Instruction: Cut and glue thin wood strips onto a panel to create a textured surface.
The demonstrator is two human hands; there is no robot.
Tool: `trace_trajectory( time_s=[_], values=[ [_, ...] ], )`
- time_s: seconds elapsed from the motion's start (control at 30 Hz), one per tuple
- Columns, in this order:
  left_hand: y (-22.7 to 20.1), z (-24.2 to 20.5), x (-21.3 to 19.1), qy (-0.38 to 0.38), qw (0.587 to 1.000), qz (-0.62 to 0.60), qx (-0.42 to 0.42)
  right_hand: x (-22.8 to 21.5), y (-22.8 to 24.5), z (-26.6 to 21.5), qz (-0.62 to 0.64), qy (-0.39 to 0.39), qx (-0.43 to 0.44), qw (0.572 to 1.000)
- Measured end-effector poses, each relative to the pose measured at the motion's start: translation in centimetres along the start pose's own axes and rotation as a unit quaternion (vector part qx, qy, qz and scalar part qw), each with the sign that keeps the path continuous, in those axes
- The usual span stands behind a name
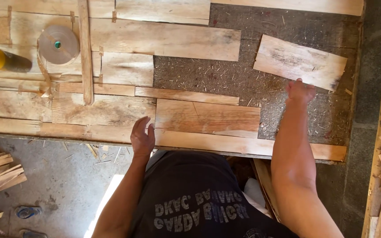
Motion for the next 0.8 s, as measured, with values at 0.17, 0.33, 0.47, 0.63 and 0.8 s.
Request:
trace_trajectory(
  time_s=[0.17, 0.33, 0.47, 0.63, 0.8],
  values=[
    [0.0, 2.2, 2.2, 0.046, 0.993, 0.093, 0.064, 3.7, 1.1, -6.4, -0.423, 0.079, -0.264, 0.863],
    [2.7, 4.9, 3.8, 0.081, 0.980, 0.170, 0.070, 9.2, -2.6, -13.8, -0.580, 0.183, -0.321, 0.726],
    [4.9, 6.3, 4.0, 0.091, 0.974, 0.204, 0.044, 9.9, -4.2, -14.4, -0.601, 0.183, -0.293, 0.721],
    [7.1, 6.3, 5.2, 0.144, 0.962, 0.230, 0.029, 9.7, -4.2, -14.7, -0.621, 0.154, -0.279, 0.717],
    [7.6, 6.1, 5.6, 0.148, 0.960, 0.236, 0.039, 10.0, -4.1, -15.2, -0.620, 0.153, -0.243, 0.730]
  ],
)
Point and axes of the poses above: each hand's wrist, its own z-axis towards the middle knuckle, its own x-axis out of the palm, y = z × x, the point moved 10 cm from there along z, towards the middle knuckle, and after that the axes turned 11 degrees about -z, right-handed, at the moved point
